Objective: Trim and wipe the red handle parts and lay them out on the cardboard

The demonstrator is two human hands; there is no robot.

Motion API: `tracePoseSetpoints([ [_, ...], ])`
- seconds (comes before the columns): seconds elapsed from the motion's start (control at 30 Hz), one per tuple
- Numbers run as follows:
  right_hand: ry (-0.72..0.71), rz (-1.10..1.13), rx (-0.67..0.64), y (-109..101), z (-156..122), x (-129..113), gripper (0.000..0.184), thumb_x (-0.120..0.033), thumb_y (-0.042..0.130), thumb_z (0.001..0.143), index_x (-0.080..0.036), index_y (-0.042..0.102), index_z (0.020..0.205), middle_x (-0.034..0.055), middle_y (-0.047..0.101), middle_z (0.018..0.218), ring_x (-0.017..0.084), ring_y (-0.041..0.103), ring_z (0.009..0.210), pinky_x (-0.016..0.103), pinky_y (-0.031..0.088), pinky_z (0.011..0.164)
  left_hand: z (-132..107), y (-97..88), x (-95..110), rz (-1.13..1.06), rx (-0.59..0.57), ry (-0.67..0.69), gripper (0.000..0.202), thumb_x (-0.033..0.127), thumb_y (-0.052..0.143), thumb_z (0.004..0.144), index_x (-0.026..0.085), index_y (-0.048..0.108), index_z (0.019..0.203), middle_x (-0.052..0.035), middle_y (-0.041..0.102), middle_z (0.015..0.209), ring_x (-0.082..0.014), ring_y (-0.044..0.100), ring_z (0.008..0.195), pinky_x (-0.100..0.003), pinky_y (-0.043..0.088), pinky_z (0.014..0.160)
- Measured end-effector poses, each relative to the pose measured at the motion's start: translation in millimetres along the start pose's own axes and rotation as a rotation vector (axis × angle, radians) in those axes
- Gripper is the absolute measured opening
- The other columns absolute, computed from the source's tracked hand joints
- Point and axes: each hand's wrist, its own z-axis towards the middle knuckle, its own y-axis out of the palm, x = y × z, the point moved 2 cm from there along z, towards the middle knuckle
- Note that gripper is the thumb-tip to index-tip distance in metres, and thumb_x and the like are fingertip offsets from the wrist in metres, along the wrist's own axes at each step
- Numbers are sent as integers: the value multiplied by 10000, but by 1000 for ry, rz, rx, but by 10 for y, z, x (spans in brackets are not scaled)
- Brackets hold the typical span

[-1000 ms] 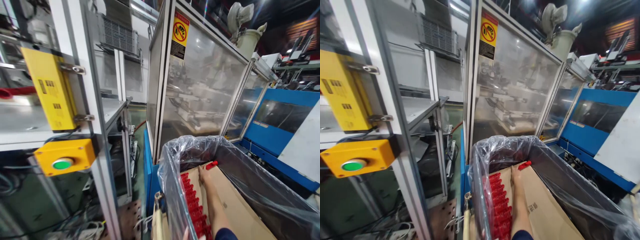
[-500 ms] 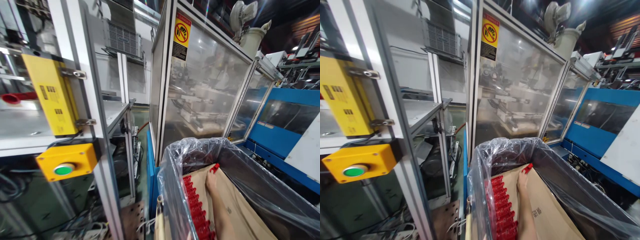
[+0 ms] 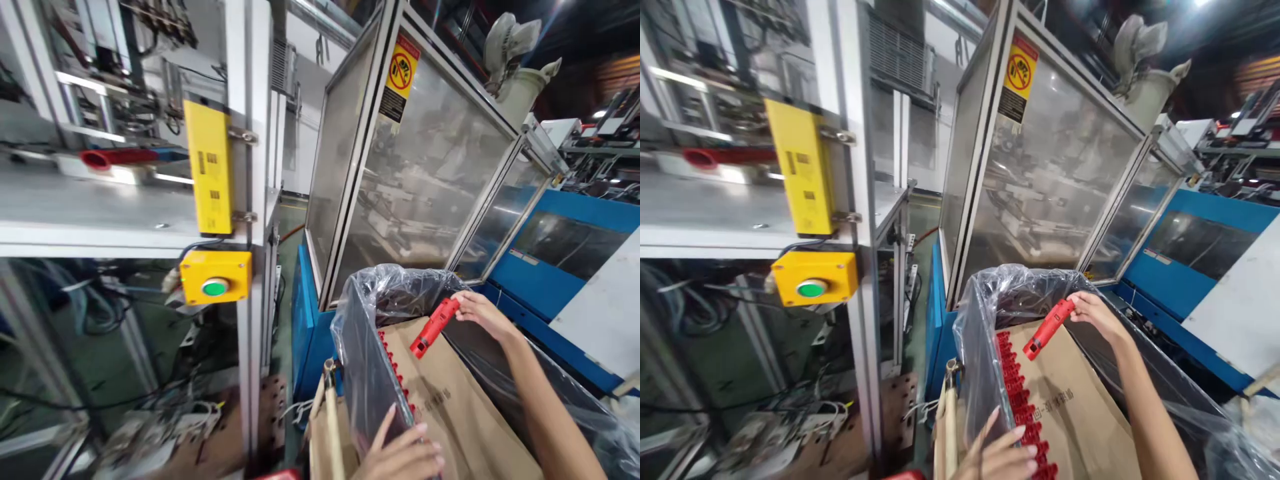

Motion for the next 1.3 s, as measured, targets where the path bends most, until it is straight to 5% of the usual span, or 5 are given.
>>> tracePoseSetpoints([
  [0.17, -135, 144, -265, 519, -761, -1032, 428, -574, 720, 818, -179, 652, 967, 6, 654, 787, 97, 600, 641, 229, 538, 643, -263, -705, 367, -590, 611, -462, 429, 570, 534, 938, 222, 725, 1098, -100, 744, 1117, -263, 675, 1089, -384, 501, 1003],
  [0.37, -270, 152, -490, 1829, -1261, -1879, 361, -532, 674, 877, -179, 665, 956, -1, 664, 792, 95, 628, 664, 216, 553, 649, -622, -1316, 951, -1266, 513, -499, 602, 683, 587, 854, 156, 731, 1105, -121, 746, 1092, -240, 699, 1021, -342, 540, 912],
  [0.63, -349, 151, -659, 2930, -1489, -2334, 363, -537, 650, 895, -186, 660, 987, -11, 672, 772, 92, 636, 660, 208, 539, 662, -1647, -1753, 1497, -1104, 818, -543, 569, 677, 698, 770, 126, 719, 909, -67, 734, 728, -111, 600, 500, -192, 463, 476],
  [1.0, -469, 84, -778, 3491, -1758, -2571, 306, -493, 619, 921, -194, 668, 963, 5, 709, 771, 119, 665, 696, 213, 542, 680, -2217, -1840, 1828, -1024, 964, -534, 698, 696, 693, 748, 98, 679, 1109, -112, 790, 794, -125, 641, 477, -172, 444, 412],
  [1.3, -681, -73, -567, 3589, -1814, -2563, 278, -442, 547, 948, -204, 685, 910, 1, 728, 770, 128, 685, 681, 202, 554, 672, -2263, -1666, 1837, -1327, 802, -409, 718, 732, 631, 782, 100, 736, 1106, -115, 800, 823, -149, 722, 521, -150, 528, 408],
])
